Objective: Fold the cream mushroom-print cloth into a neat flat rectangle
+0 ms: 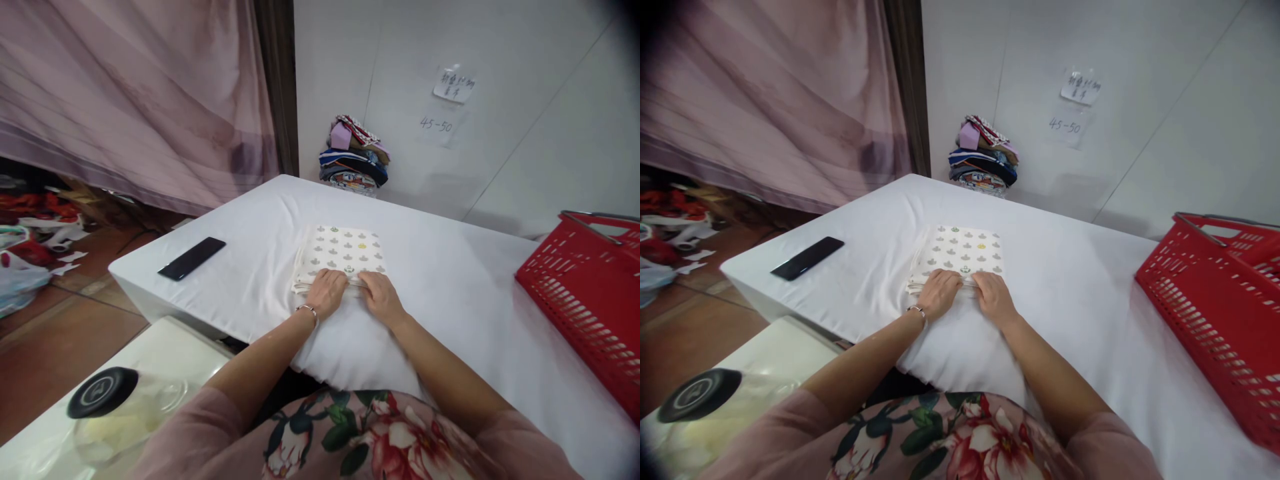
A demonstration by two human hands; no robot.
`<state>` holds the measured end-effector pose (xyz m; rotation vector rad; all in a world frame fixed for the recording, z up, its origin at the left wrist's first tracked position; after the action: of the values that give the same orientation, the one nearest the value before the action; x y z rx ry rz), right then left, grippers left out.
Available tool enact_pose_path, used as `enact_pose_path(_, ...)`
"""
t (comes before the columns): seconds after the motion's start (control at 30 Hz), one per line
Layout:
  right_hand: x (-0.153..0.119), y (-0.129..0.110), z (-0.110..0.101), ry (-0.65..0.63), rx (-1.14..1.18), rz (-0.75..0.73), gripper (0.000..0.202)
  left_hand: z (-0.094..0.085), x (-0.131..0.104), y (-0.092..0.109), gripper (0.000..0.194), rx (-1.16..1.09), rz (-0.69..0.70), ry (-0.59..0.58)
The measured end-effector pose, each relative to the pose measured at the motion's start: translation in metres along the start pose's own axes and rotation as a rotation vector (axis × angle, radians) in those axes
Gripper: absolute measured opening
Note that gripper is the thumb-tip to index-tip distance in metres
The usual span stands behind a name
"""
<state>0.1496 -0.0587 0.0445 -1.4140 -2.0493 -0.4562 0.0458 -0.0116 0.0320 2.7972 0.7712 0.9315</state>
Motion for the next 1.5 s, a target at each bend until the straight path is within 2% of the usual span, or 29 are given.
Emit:
enact_pose_path(0.2,0.003,0.005,0.005,-0.019,-0.072,0.035,0.025,-0.005,0.001,0.003,0.019,-0.02,-0.014,-0.015)
enact_pose_path(0.4,0.002,0.012,0.008,0.004,-0.036,0.074,0.024,-0.015,-0.003,0.007,0.021,0.004,0.006,0.044)
enact_pose_path(0.5,0.002,0.015,0.008,0.009,-0.015,0.097,0.024,-0.013,-0.004,0.012,0.024,0.021,0.051,0.036)
enact_pose_path(0.7,0.003,0.014,0.01,-0.012,-0.01,0.096,0.024,-0.009,-0.002,0.008,0.02,0.042,0.016,0.023)
enact_pose_path(1.0,0.003,0.01,0.007,-0.005,-0.031,0.071,0.024,0.0,0.006,0.015,0.024,0.069,0.072,-0.053)
enact_pose_path(1.33,0.001,0.015,0.009,-0.013,0.03,0.095,0.023,0.001,-0.001,0.016,0.021,0.027,0.077,-0.031)
enact_pose_path(1.5,-0.001,0.008,0.006,-0.055,0.079,-0.011,0.035,0.001,-0.001,0.012,0.022,0.019,0.061,-0.002)
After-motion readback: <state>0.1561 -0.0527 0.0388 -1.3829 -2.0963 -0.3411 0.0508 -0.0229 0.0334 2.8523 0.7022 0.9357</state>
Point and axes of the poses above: each hand's wrist, its own x-axis towards the middle knuckle, its own z-axis out of the palm, y = z × x, the point moved 8 cm from there along x, towards the middle knuckle, and after that the axes turned 12 degrees about -x, right-handed, at the moved point
